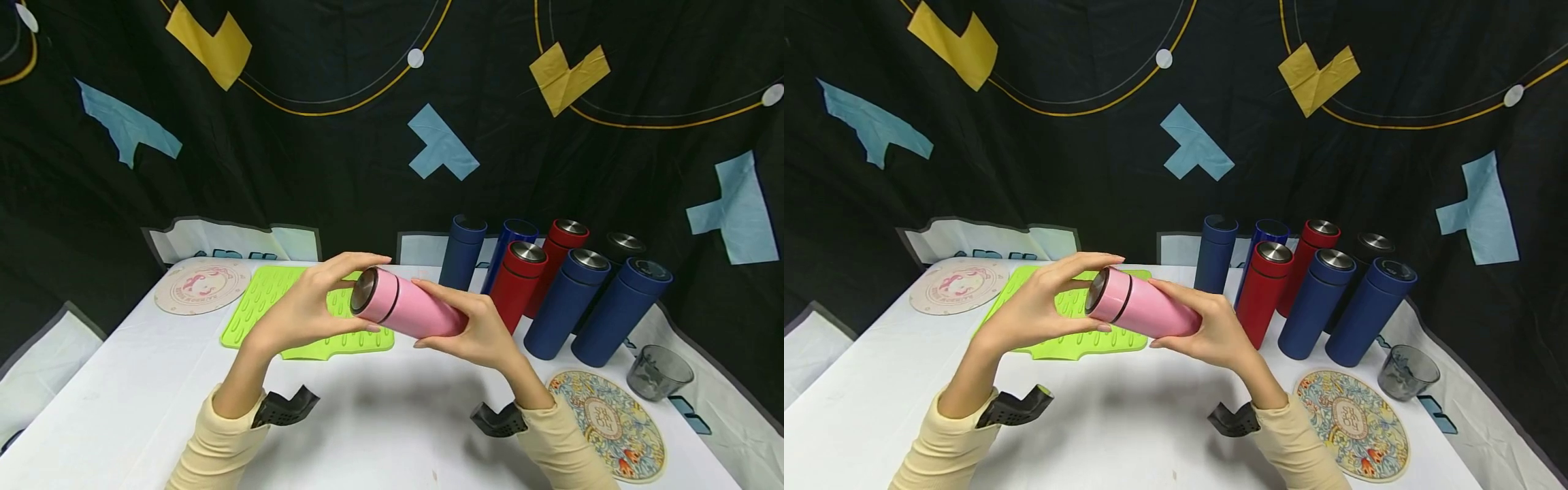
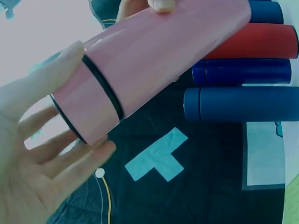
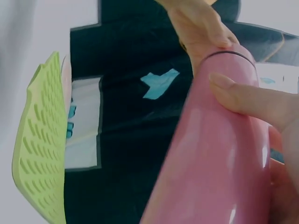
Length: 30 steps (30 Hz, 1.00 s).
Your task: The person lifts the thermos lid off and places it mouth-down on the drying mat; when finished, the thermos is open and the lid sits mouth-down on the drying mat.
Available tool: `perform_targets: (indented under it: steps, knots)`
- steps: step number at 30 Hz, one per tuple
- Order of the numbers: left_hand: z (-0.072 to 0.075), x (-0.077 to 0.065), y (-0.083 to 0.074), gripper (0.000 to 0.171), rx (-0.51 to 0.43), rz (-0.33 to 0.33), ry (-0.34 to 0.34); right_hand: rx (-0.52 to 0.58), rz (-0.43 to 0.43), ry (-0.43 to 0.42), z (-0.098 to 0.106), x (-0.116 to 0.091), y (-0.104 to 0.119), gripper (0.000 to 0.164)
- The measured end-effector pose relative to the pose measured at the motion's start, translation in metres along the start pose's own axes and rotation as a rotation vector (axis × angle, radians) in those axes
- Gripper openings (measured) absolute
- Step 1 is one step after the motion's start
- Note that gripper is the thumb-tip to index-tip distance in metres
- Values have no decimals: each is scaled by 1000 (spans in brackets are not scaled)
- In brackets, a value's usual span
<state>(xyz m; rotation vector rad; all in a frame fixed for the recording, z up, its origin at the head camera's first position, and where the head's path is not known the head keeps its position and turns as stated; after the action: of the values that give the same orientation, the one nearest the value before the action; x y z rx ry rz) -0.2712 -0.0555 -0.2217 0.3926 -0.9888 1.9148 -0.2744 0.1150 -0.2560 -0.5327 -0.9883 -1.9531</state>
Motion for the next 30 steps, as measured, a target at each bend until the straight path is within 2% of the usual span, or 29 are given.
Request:
perform_targets:
  steps: [3,6,15,19,26,30]
  knots:
    - [-2,0,-5,73,-33,-56,30,58,-36,41,-3,-1,-5,79]
    - [-4,0,-5,67,-49,-74,40,80,-47,52,-4,-2,-6,78]
    - [0,1,-4,64,-21,-68,-7,-4,10,19,-4,0,2,78]
    - [2,1,0,63,-12,-21,-35,-84,59,-14,-3,1,8,79]
    - [4,-1,14,58,8,117,-80,-257,154,-69,-3,1,19,78]
    - [3,-2,18,57,32,163,-81,-289,167,-81,-3,1,21,78]
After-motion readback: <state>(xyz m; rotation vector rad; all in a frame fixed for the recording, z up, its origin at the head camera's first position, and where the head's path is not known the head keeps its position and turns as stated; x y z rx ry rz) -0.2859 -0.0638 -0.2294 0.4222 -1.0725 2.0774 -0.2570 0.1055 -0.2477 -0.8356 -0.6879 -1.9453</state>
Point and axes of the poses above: each hand's wrist, its own x-axis towards the middle knuckle, its own z-axis out of the back of the hand, y = z × x, the point moved 10 cm from there along x, towards the middle knuckle, and after that the axes turned 3 degrees about -z, right-handed, at the moved point
